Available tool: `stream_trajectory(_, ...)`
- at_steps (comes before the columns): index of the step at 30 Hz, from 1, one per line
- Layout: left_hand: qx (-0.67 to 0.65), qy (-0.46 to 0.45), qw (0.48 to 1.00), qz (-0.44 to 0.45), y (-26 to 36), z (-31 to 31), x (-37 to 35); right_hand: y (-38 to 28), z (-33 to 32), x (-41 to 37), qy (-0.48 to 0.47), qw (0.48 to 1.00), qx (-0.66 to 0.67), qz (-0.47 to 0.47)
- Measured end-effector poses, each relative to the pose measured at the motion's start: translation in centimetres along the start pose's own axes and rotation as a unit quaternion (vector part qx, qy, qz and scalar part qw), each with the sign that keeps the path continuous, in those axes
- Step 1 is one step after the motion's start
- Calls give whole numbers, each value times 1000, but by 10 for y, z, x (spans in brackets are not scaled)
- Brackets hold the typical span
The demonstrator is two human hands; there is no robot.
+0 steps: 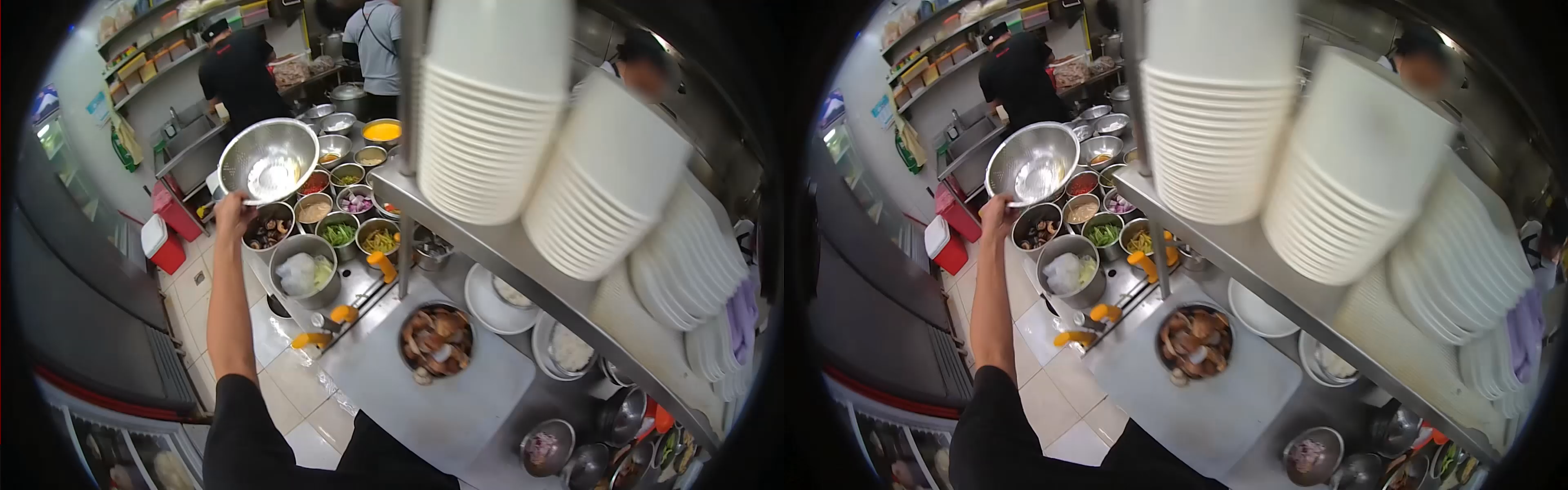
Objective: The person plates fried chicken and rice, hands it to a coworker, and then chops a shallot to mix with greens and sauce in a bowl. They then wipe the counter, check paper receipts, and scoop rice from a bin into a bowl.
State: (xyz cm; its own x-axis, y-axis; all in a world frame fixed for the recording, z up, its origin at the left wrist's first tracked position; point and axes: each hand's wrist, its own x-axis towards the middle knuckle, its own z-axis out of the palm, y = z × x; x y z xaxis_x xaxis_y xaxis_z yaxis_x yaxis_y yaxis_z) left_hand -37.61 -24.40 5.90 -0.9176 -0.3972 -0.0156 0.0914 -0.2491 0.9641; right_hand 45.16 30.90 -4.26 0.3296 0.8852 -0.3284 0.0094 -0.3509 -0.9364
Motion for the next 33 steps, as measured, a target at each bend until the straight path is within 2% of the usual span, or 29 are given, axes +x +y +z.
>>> stream_trajectory(2,-76,-27,996,-43,-34,23,69,-1,48,-41,-22,999,-19,-29)
stream_trajectory(5,-99,8,990,-97,-67,59,135,-2,93,-79,-45,997,-38,-52)
stream_trajectory(10,-79,50,986,-139,-108,108,194,2,127,-121,-53,994,-53,-78)
stream_trajectory(14,-103,1,978,-181,-145,132,237,10,138,-147,-52,993,-40,-95)
stream_trajectory(16,-102,-55,973,-199,-170,140,275,16,143,-155,-56,992,-28,-113)
stream_trajectory(17,-91,-96,971,-199,-174,146,287,10,136,-164,-119,988,-86,-54)
stream_trajectory(19,-132,-116,957,-231,-174,157,309,12,133,-166,-122,990,-33,-65)
stream_trajectory(20,-139,-198,948,-207,-175,159,320,6,169,-188,-101,977,110,-150)
stream_trajectory(21,-104,-244,930,-253,-171,158,331,2,165,-188,-76,986,58,-135)
stream_trajectory(22,-69,-250,943,-208,-156,157,303,-5,161,-194,-54,993,-14,-107)
stream_trajectory(23,-80,-305,927,-204,-163,143,308,-11,161,-202,-26,994,-55,-89)
stream_trajectory(24,-73,-210,953,-204,-154,147,285,-17,158,-209,-10,995,-70,-73)
stream_trajectory(25,-49,-221,961,-161,-147,142,276,-19,164,-211,48,993,-69,-84)
stream_trajectory(26,-25,-229,966,-118,-140,135,269,-16,155,-206,57,993,-51,-85)
stream_trajectory(28,18,-255,956,-143,-127,119,309,-14,136,-198,66,994,-7,-84)
stream_trajectory(29,-11,-297,949,-108,-110,107,293,-13,129,-194,63,995,8,-74)
stream_trajectory(30,3,-336,934,-122,-92,104,279,-10,117,-187,80,995,26,-62)
stream_trajectory(31,38,-456,886,-73,-75,85,280,-9,105,-179,90,994,42,-51)
stream_trajectory(33,116,-478,870,-39,41,90,-12,-8,80,-161,104,991,64,-48)
